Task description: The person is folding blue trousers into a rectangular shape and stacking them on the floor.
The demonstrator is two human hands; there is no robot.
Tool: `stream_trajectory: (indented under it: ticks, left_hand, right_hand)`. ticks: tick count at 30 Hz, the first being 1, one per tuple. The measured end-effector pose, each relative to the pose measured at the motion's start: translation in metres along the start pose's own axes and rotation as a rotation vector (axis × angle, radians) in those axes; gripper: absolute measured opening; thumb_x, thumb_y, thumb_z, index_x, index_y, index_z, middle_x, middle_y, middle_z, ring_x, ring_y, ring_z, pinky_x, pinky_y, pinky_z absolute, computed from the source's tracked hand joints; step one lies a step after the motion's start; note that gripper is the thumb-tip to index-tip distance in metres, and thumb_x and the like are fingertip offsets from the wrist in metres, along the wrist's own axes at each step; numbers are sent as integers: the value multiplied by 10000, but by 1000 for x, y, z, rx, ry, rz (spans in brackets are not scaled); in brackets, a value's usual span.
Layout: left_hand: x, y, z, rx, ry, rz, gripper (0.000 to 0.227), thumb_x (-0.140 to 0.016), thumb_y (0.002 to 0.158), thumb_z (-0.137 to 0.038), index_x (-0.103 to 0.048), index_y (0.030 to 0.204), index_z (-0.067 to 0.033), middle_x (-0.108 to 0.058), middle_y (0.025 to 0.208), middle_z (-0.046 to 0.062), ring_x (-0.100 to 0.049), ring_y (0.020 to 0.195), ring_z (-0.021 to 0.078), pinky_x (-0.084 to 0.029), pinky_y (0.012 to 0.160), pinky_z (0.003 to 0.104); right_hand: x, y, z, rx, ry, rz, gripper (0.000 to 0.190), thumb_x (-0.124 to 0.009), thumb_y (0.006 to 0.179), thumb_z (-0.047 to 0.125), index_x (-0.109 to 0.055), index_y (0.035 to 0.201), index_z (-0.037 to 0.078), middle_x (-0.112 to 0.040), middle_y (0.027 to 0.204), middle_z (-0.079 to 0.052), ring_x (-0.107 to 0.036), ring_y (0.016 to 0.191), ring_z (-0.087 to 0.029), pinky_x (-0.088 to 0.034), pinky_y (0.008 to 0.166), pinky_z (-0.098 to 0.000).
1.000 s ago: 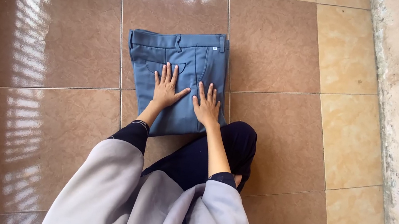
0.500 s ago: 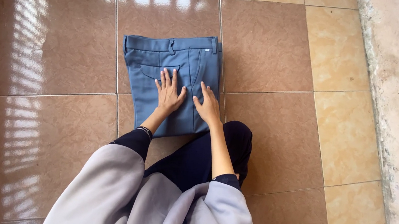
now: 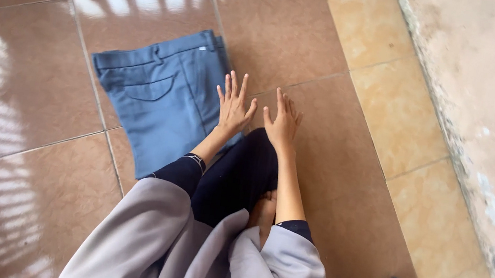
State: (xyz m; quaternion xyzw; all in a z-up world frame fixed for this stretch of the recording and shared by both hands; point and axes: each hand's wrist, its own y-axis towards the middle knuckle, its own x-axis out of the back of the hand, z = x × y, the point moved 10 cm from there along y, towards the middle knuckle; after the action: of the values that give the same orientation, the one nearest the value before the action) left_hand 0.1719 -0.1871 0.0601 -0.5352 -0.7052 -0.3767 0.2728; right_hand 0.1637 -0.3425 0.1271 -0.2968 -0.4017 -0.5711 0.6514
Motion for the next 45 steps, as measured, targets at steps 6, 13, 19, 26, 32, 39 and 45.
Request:
stream_trajectory:
  ticks: [6, 13, 19, 26, 32, 39, 45]
  left_hand:
    - [-46, -12, -77, -118, -65, 90, 790, -486, 994, -471, -188, 1671, -194, -45, 1707, 239, -10, 1585, 395, -102, 1203, 699]
    - [-88, -40, -155, -262, -89, 171, 765, -485, 995, -464, -239, 1660, -177, -84, 1696, 259, -63, 1573, 423, -146, 1188, 711]
    - [-127, -75, -219, -374, -133, 281, 773, -473, 999, -474, -217, 1664, -176, -66, 1693, 270, -52, 1569, 439, -133, 1182, 723]
    - [-163, -130, -295, -491, -168, 391, 786, -510, 985, -455, -214, 1664, -192, -86, 1692, 266, -92, 1564, 452, -129, 1180, 730]
    - [-187, -194, -353, -589, -215, 515, 775, -514, 987, -445, -226, 1660, -190, -93, 1692, 267, -103, 1561, 453, -139, 1179, 726]
    - [-206, -275, -415, -689, -252, 694, 755, -487, 1010, -440, -200, 1665, -196, -61, 1700, 257, -66, 1568, 443, -101, 1189, 724]
    - [-212, -359, -468, -703, -361, 944, 721, -389, 1066, -494, -102, 1671, -226, 27, 1713, 223, 26, 1581, 411, -30, 1215, 700]
  right_hand:
    - [50, -42, -69, -141, -27, -101, 669, -571, 1026, 376, -313, 1625, 228, -469, 1545, -236, -375, 1471, -415, -192, 1123, -752]
    - [91, -105, -135, -312, -61, -206, 658, -564, 1026, 399, -323, 1622, 261, -470, 1555, -208, -397, 1466, -402, -184, 1137, -735]
    - [124, -164, -186, -446, -87, -281, 662, -566, 1019, 400, -327, 1621, 261, -473, 1555, -199, -397, 1468, -394, -198, 1138, -731]
    - [165, -243, -234, -596, -114, -388, 647, -561, 1022, 390, -339, 1615, 258, -488, 1546, -190, -411, 1460, -391, -213, 1128, -739]
    - [189, -317, -266, -744, -141, -463, 647, -564, 1018, 393, -343, 1613, 268, -498, 1543, -170, -419, 1456, -373, -211, 1130, -738]
    - [213, -413, -297, -902, -186, -601, 627, -580, 1015, 398, -367, 1599, 310, -525, 1527, -125, -450, 1437, -352, -225, 1129, -731]
    - [227, -503, -314, -1090, -198, -722, 663, -625, 976, 354, -373, 1587, 309, -544, 1508, -100, -446, 1437, -339, -238, 1138, -725]
